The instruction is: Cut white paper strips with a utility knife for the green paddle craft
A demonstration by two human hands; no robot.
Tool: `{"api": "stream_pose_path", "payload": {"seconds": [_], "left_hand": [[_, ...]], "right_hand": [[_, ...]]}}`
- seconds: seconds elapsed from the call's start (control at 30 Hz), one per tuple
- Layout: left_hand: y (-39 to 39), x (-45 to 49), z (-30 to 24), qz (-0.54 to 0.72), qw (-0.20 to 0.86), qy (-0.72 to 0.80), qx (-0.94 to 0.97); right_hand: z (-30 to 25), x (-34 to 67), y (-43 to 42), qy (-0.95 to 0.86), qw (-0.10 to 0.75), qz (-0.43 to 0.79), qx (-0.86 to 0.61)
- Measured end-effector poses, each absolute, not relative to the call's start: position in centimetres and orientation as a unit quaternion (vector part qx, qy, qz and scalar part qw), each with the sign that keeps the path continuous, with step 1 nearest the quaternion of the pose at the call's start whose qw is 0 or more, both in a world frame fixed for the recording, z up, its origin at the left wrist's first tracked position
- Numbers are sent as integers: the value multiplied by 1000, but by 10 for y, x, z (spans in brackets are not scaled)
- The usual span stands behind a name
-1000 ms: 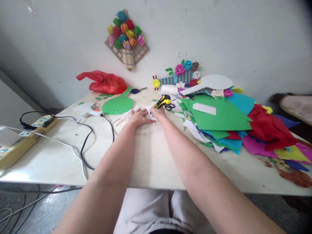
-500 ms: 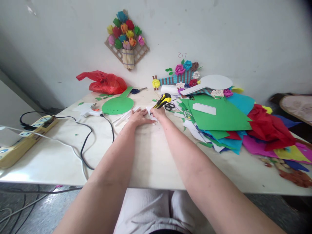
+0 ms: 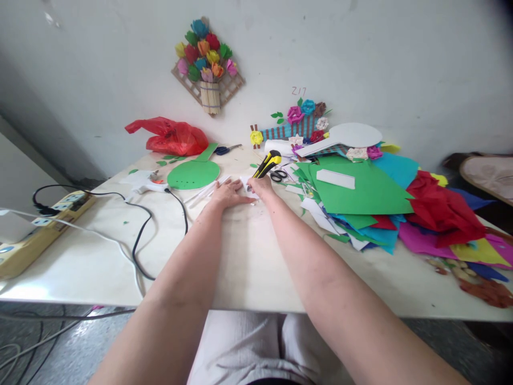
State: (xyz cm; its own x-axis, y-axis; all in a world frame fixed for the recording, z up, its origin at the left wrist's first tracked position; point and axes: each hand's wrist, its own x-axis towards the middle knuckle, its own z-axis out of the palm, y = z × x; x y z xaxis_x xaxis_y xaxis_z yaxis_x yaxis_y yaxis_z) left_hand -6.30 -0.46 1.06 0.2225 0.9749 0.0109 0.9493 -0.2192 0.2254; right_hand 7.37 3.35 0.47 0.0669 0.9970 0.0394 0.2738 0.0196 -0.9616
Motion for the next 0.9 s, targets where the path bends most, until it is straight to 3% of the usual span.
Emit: {"api": "stream_pose_path", "payload": {"seconds": [0.6,0.9], "left_hand": [[-1,-62,4,113,33,672,731],[-5,-61,11,65,63,641,762]], "right_hand": [[-4,74,43,-564,456,383,-573],[-8,74,48,-575,449,375,-573]]}}
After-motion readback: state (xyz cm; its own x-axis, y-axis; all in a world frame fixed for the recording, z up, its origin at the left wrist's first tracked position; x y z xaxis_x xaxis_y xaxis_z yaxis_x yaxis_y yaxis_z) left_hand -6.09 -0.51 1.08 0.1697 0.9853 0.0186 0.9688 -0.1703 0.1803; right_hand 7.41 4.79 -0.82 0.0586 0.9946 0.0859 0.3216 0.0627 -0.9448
